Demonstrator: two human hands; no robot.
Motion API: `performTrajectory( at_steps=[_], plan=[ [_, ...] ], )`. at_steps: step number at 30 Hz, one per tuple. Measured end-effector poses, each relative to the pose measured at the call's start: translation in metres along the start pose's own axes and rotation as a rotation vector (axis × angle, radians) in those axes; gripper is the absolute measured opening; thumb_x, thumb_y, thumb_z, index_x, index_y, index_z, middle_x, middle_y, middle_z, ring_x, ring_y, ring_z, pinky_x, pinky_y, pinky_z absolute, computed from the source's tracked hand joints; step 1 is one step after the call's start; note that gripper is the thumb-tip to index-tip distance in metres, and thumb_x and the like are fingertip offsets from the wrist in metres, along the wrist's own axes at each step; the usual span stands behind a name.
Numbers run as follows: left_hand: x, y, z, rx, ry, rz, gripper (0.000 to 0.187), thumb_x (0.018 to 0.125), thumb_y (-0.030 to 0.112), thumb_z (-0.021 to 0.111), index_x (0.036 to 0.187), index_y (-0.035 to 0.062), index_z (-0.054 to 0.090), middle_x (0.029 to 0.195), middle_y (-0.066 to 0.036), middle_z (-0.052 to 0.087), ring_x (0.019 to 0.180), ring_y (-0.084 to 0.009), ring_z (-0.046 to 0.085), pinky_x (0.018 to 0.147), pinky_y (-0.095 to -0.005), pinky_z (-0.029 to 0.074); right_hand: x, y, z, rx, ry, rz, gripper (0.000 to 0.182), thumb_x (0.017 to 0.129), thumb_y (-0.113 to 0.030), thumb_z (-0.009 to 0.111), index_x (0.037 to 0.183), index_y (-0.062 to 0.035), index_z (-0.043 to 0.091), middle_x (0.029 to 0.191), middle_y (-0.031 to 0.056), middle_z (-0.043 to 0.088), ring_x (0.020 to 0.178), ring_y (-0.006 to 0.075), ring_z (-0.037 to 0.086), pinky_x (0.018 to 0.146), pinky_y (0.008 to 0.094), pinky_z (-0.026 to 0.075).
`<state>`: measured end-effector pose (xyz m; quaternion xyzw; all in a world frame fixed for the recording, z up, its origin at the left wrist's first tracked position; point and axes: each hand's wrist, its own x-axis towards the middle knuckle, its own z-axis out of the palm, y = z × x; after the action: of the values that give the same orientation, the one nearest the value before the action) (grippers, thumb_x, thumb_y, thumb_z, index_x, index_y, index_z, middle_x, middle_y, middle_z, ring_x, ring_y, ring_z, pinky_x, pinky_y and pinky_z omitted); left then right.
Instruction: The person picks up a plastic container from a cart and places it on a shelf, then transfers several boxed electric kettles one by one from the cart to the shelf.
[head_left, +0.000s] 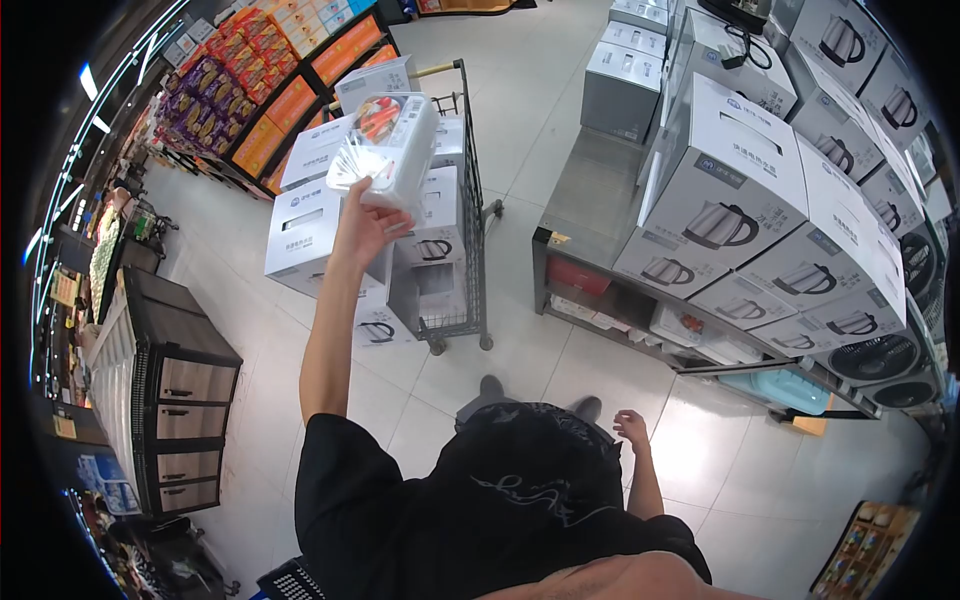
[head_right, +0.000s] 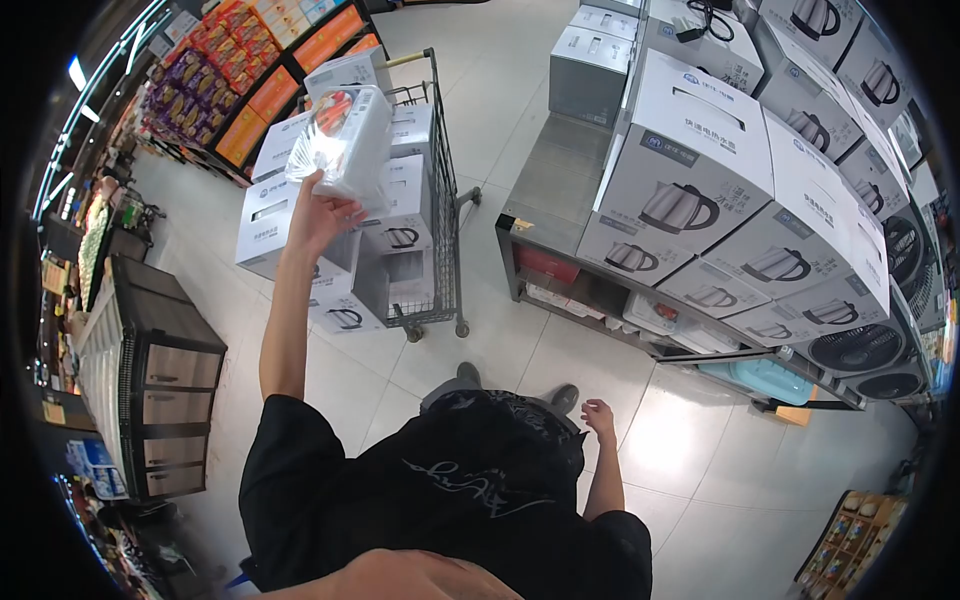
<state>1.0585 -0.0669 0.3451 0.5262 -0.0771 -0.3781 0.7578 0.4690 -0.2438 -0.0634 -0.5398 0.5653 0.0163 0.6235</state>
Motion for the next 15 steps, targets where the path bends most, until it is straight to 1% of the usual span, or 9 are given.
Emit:
performTrajectory(
  at_steps=[1,3,5,7,9,11,13,14,15],
  plan=[
    [-0.018,-0.008,0.004,-0.008,-0.057,-0.016,0.064,0.086,0.043,0.055,0.119,-0.01,0.041,0.098,-0.02,0.056,0.082,-0.0306,0.064,0.085,-0.0509,0.051,0.0,-0.009,0.002,-0.032,-0.008,-0.033,0.035,0.084,-0.019,0.064,0.114,-0.0038,0.057,0.092,0.0101,0.067,0.078,0.0188,0.068,0.064,0.0272,0.052],
    [-0.056,-0.027,0.016,-0.026,-0.17,-0.05,0.06,0.09,0.041,0.051,0.122,-0.0075,0.04,0.104,-0.02,0.059,0.076,-0.0296,0.066,0.085,-0.0512,0.051,-0.006,-0.042,0.01,-0.134,-0.038,-0.184,0.038,0.085,-0.02,0.064,0.117,-0.0023,0.057,0.091,0.0096,0.067,0.079,0.0189,0.067,0.067,0.0262,0.052],
    [-0.092,-0.05,0.033,-0.064,-0.182,-0.095,0.056,0.091,0.04,0.048,0.128,-0.0016,0.041,0.104,-0.018,0.065,0.072,-0.0291,0.067,0.091,-0.0539,0.047,-0.025,-0.092,0.021,-0.171,-0.113,-0.366,0.037,0.087,-0.021,0.062,0.119,-0.0012,0.056,0.096,0.0103,0.067,0.085,0.0192,0.067,0.071,0.0269,0.052],
    [-0.112,-0.082,0.034,-0.069,-0.225,-0.18,0.056,0.091,0.039,0.048,0.131,-0.0003,0.039,0.107,-0.019,0.063,0.073,-0.0305,0.066,0.09,-0.0538,0.047,-0.049,-0.145,0.039,-0.028,-0.184,-0.48,0.037,0.089,-0.024,0.062,0.117,-0.0007,0.057,0.101,0.0129,0.066,0.088,0.018,0.066,0.077,0.0281,0.051],
    [-0.128,-0.112,0.043,-0.039,-0.236,-0.256,0.058,0.09,0.038,0.05,0.131,-0.0008,0.038,0.11,-0.02,0.062,0.074,-0.0321,0.066,0.089,-0.0535,0.048,-0.083,-0.202,0.053,0.168,-0.342,-0.489,0.04,0.093,-0.026,0.058,0.123,-0.0002,0.053,0.11,0.0145,0.063,0.098,0.0201,0.063,0.086,0.0299,0.049],
    [-0.138,-0.14,0.051,-0.017,-0.26,-0.343,0.058,0.09,0.036,0.051,0.131,-0.0024,0.038,0.115,-0.02,0.059,0.076,-0.0329,0.065,0.089,-0.0529,0.048,-0.109,-0.238,0.063,0.356,-0.473,-0.504,0.047,0.095,-0.028,0.055,0.131,0.0001,0.044,0.119,0.0162,0.058,0.107,0.0228,0.059,0.092,0.0328,0.047],
    [-0.139,-0.178,0.051,0.003,-0.35,-0.465,0.057,0.09,0.035,0.051,0.131,-0.0031,0.038,0.118,-0.02,0.058,0.08,-0.0322,0.065,0.089,-0.0531,0.048,-0.13,-0.255,0.066,0.447,-0.562,-0.534,0.056,0.095,-0.031,0.053,0.138,-0.0005,0.033,0.13,0.0175,0.049,0.113,0.0259,0.056,0.095,0.0359,0.047],
    [-0.138,-0.193,0.054,0.02,-0.351,-0.451,0.054,0.091,0.032,0.05,0.13,-0.0036,0.039,0.119,-0.018,0.057,0.087,-0.0296,0.064,0.084,-0.0494,0.052,-0.137,-0.254,0.067,0.47,-0.547,-0.505,0.061,0.095,-0.032,0.054,0.14,-0.0005,0.029,0.133,0.018,0.046,0.115,0.0271,0.054,0.096,0.0376,0.046],
    [-0.135,-0.205,0.06,0.097,-0.38,-0.446,0.053,0.091,0.032,0.05,0.129,-0.0036,0.04,0.118,-0.018,0.057,0.089,-0.0286,0.064,0.082,-0.0475,0.053,-0.141,-0.25,0.067,0.489,-0.54,-0.486,0.065,0.094,-0.033,0.055,0.141,-0.0005,0.025,0.137,0.0184,0.042,0.117,0.0282,0.053,0.097,0.0392,0.046]
  ],
)
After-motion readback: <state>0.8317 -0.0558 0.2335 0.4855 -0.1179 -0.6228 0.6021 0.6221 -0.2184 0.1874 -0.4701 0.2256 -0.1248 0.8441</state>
